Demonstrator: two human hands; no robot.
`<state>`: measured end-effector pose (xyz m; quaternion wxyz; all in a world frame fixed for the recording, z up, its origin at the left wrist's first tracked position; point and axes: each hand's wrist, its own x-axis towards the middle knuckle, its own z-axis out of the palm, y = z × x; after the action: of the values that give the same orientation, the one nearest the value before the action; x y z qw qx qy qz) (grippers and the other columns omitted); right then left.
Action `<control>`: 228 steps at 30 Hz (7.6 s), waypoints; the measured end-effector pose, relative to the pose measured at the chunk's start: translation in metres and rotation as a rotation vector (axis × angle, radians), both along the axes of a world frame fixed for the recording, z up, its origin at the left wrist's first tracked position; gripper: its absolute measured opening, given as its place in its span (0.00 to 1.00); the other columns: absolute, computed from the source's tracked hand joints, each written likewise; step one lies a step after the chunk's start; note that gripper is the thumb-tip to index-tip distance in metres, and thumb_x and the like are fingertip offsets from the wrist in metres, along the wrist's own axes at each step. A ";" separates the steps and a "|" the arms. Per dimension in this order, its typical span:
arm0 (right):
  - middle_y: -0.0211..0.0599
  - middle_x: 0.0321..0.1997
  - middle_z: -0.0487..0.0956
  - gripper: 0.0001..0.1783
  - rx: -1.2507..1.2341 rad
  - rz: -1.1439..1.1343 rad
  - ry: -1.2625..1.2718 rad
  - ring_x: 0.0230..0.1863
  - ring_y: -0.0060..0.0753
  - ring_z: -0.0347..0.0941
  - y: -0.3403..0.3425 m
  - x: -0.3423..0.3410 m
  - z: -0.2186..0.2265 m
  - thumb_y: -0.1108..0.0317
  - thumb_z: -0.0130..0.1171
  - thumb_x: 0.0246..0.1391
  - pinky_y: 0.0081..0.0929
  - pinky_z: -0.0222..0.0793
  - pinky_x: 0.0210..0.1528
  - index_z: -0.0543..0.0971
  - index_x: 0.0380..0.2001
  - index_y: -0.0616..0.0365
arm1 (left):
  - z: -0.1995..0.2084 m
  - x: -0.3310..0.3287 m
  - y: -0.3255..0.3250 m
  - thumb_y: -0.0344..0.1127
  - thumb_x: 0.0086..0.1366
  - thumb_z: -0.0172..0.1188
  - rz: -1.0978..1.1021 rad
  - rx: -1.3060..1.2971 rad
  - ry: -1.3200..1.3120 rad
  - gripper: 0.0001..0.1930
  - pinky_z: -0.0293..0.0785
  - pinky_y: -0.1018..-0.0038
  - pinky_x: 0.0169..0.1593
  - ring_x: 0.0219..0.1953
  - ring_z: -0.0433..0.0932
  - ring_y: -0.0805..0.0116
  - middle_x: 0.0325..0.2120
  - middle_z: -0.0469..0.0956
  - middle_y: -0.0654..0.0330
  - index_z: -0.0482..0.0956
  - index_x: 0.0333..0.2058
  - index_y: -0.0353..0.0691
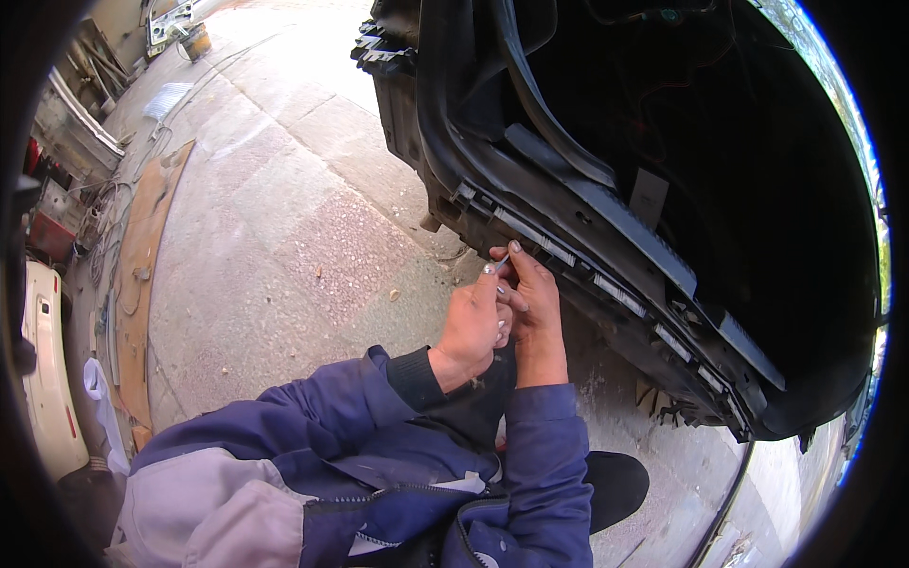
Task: The person uses a hex key to loosen multiple fasteners along the lower edge of a car bumper. After removing the fasteners, the person detaches a long plastic trim piece and sets it aside.
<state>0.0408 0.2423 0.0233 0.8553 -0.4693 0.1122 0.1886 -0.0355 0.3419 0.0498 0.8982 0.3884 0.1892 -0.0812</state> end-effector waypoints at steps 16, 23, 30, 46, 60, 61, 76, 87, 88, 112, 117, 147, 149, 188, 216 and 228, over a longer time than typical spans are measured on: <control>0.32 0.25 0.82 0.13 0.024 -0.061 -0.042 0.22 0.22 0.75 0.002 0.008 -0.009 0.65 0.66 0.71 0.21 0.68 0.26 0.85 0.34 0.64 | 0.006 0.032 0.077 0.51 0.68 0.68 0.037 1.842 -1.232 0.20 0.78 0.63 0.29 0.27 0.82 0.58 0.24 0.78 0.60 0.77 0.30 0.41; 0.30 0.26 0.81 0.12 -0.031 -0.198 -0.033 0.24 0.21 0.74 0.013 0.005 -0.005 0.67 0.68 0.69 0.21 0.68 0.28 0.86 0.32 0.63 | 0.009 0.049 0.078 0.44 0.69 0.64 -0.015 2.168 -1.564 0.16 0.73 0.67 0.24 0.22 0.80 0.64 0.21 0.78 0.59 0.76 0.25 0.43; 0.28 0.23 0.78 0.13 -0.046 -0.201 -0.103 0.21 0.20 0.71 0.016 0.008 -0.010 0.66 0.68 0.70 0.21 0.64 0.25 0.85 0.32 0.64 | 0.002 0.054 0.083 0.42 0.73 0.60 0.108 1.928 -1.424 0.17 0.75 0.64 0.25 0.21 0.81 0.61 0.18 0.78 0.60 0.77 0.23 0.45; 0.27 0.18 0.74 0.18 -0.250 -0.196 -0.081 0.14 0.18 0.66 0.019 0.001 -0.010 0.59 0.69 0.69 0.21 0.57 0.17 0.83 0.28 0.61 | -0.048 0.007 0.045 0.49 0.82 0.56 0.084 0.949 -0.600 0.22 0.66 0.72 0.24 0.18 0.70 0.72 0.19 0.73 0.63 0.81 0.36 0.35; 0.27 0.16 0.73 0.18 -0.183 -0.204 -0.096 0.12 0.20 0.64 0.024 0.003 -0.005 0.60 0.69 0.68 0.22 0.57 0.15 0.82 0.27 0.60 | 0.003 0.045 0.104 0.45 0.70 0.67 -0.073 2.089 -1.441 0.18 0.72 0.64 0.27 0.23 0.78 0.62 0.21 0.74 0.62 0.74 0.23 0.46; 0.27 0.16 0.73 0.18 -0.164 -0.204 -0.074 0.12 0.20 0.63 0.025 0.003 -0.004 0.60 0.69 0.68 0.22 0.57 0.15 0.81 0.27 0.61 | 0.000 0.045 0.102 0.45 0.71 0.67 -0.078 2.050 -1.381 0.19 0.71 0.64 0.27 0.22 0.77 0.61 0.20 0.75 0.62 0.74 0.23 0.45; 0.24 0.18 0.73 0.18 -0.163 -0.161 -0.047 0.15 0.16 0.62 0.022 0.004 -0.005 0.58 0.71 0.67 0.21 0.54 0.18 0.80 0.28 0.57 | -0.011 0.005 0.040 0.53 0.86 0.48 -0.201 0.446 -0.146 0.30 0.55 0.75 0.22 0.15 0.61 0.80 0.14 0.67 0.70 0.82 0.31 0.33; 0.22 0.19 0.73 0.20 -0.268 -0.109 -0.083 0.15 0.16 0.64 0.018 0.003 -0.011 0.52 0.75 0.65 0.19 0.56 0.18 0.79 0.29 0.54 | -0.014 0.002 0.071 0.41 0.74 0.62 -0.172 1.867 -0.814 0.13 0.79 0.53 0.31 0.29 0.85 0.49 0.26 0.82 0.53 0.73 0.35 0.41; 0.22 0.19 0.73 0.20 -0.294 -0.117 -0.096 0.15 0.16 0.64 0.019 0.003 -0.011 0.51 0.74 0.65 0.19 0.56 0.18 0.80 0.29 0.54 | -0.015 0.003 0.072 0.41 0.73 0.62 -0.161 1.891 -0.855 0.12 0.79 0.54 0.31 0.30 0.85 0.49 0.27 0.81 0.53 0.73 0.35 0.41; 0.25 0.19 0.74 0.21 -0.127 -0.135 -0.069 0.15 0.18 0.65 0.023 0.000 -0.009 0.52 0.67 0.71 0.21 0.61 0.18 0.82 0.31 0.59 | 0.010 0.011 0.076 0.38 0.72 0.64 -0.152 2.108 -1.072 0.10 0.81 0.61 0.33 0.30 0.84 0.56 0.26 0.78 0.57 0.75 0.33 0.43; 0.25 0.19 0.74 0.20 -0.149 -0.155 -0.072 0.15 0.18 0.64 0.024 0.002 -0.010 0.54 0.68 0.70 0.22 0.59 0.17 0.81 0.30 0.59 | 0.015 0.010 0.074 0.40 0.74 0.62 -0.139 2.047 -1.042 0.11 0.80 0.58 0.33 0.31 0.84 0.52 0.27 0.79 0.55 0.75 0.33 0.42; 0.22 0.26 0.76 0.16 0.104 -0.117 -0.084 0.22 0.17 0.69 0.031 -0.013 -0.008 0.56 0.59 0.77 0.21 0.62 0.25 0.82 0.41 0.59 | 0.003 0.029 0.072 0.48 0.84 0.46 -0.246 0.326 -0.016 0.23 0.62 0.72 0.21 0.14 0.67 0.69 0.12 0.64 0.68 0.75 0.29 0.43; 0.23 0.28 0.78 0.16 0.132 -0.095 -0.082 0.24 0.19 0.72 0.032 -0.017 -0.010 0.58 0.56 0.78 0.21 0.67 0.28 0.83 0.44 0.60 | -0.002 0.024 0.071 0.52 0.85 0.45 -0.224 0.075 0.007 0.24 0.54 0.79 0.20 0.14 0.57 0.79 0.13 0.57 0.73 0.76 0.32 0.43; 0.26 0.21 0.76 0.18 -0.043 -0.194 -0.126 0.20 0.18 0.67 0.035 -0.006 -0.015 0.59 0.69 0.67 0.24 0.61 0.21 0.81 0.25 0.57 | -0.014 0.032 0.090 0.45 0.79 0.58 -0.140 1.700 -0.885 0.17 0.70 0.63 0.25 0.21 0.75 0.61 0.18 0.71 0.62 0.73 0.32 0.41; 0.26 0.22 0.76 0.19 -0.158 -0.280 -0.194 0.21 0.19 0.67 0.046 -0.002 -0.014 0.57 0.69 0.67 0.25 0.61 0.22 0.83 0.28 0.61 | -0.033 0.013 0.082 0.46 0.84 0.52 -0.140 1.432 -0.590 0.20 0.68 0.68 0.24 0.18 0.73 0.66 0.14 0.68 0.64 0.83 0.43 0.33; 0.28 0.20 0.77 0.21 -0.010 -0.163 -0.104 0.17 0.21 0.67 0.036 0.003 -0.020 0.56 0.66 0.71 0.25 0.62 0.19 0.84 0.28 0.62 | -0.032 0.005 0.076 0.41 0.82 0.57 -0.137 1.577 -0.655 0.14 0.66 0.61 0.26 0.20 0.71 0.66 0.19 0.72 0.63 0.79 0.41 0.35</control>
<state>0.0441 0.2778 0.0036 0.8702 -0.4719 0.1066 0.0931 -0.0306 0.4177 0.0175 0.3680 0.9141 -0.1026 0.1362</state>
